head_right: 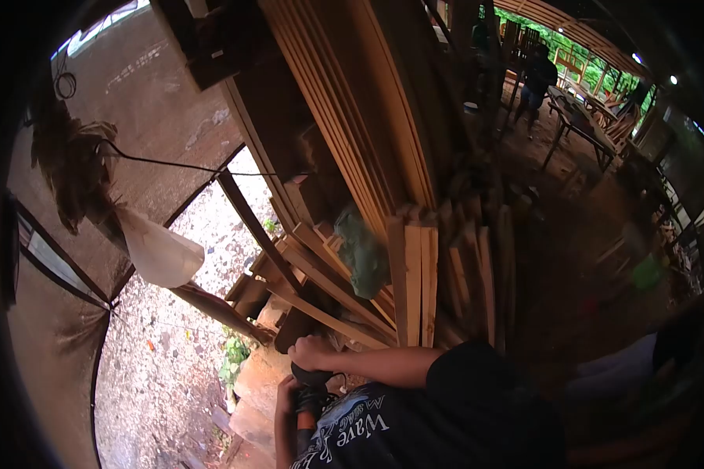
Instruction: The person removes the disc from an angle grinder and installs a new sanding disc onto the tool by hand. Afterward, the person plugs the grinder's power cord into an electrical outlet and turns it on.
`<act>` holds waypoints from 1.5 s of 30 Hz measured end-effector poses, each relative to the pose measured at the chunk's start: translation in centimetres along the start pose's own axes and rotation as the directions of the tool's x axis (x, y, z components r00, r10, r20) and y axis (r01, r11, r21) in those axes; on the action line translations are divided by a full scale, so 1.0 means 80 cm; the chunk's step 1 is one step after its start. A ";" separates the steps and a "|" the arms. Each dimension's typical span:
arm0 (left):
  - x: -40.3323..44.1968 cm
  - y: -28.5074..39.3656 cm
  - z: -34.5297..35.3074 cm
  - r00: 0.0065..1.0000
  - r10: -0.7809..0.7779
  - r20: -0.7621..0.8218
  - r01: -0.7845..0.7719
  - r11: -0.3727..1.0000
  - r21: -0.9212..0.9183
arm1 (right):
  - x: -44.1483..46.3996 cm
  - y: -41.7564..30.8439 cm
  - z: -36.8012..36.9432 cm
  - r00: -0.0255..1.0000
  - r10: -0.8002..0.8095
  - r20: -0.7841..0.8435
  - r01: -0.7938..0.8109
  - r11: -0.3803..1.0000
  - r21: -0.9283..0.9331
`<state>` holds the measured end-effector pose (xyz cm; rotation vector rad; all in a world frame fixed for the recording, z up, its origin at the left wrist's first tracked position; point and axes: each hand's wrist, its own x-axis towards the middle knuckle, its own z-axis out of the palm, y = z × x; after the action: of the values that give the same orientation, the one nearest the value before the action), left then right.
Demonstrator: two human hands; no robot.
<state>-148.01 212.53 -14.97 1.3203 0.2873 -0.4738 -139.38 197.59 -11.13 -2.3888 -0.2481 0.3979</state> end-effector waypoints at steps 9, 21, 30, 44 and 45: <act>0.046 -0.012 -0.026 0.939 0.316 -0.138 -0.177 0.785 0.594 | -0.013 0.011 -0.022 0.999 0.021 0.031 -0.022 0.999 0.025; 0.093 0.045 0.019 0.951 0.199 0.235 -0.072 0.885 -0.460 | 0.037 -0.040 -0.089 0.997 -0.078 0.006 0.078 0.993 -0.092; 0.088 -0.029 0.020 0.992 0.081 -0.097 -0.113 0.912 -0.395 | 0.006 0.001 -0.074 0.975 -0.149 0.165 0.141 0.988 0.056; 0.040 0.013 0.001 0.996 0.040 0.078 -0.008 0.929 -0.370 | -0.089 -0.055 -0.110 0.987 -0.140 0.077 0.153 0.968 -0.201; 0.036 0.016 0.002 0.995 0.039 0.092 -0.003 0.932 -0.361 | -0.089 -0.056 -0.108 0.987 -0.148 0.070 0.159 0.968 -0.194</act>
<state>-144.88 212.14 -15.15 0.9372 0.2640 -0.4415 -143.29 193.64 -0.42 -2.5338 -0.5169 0.3820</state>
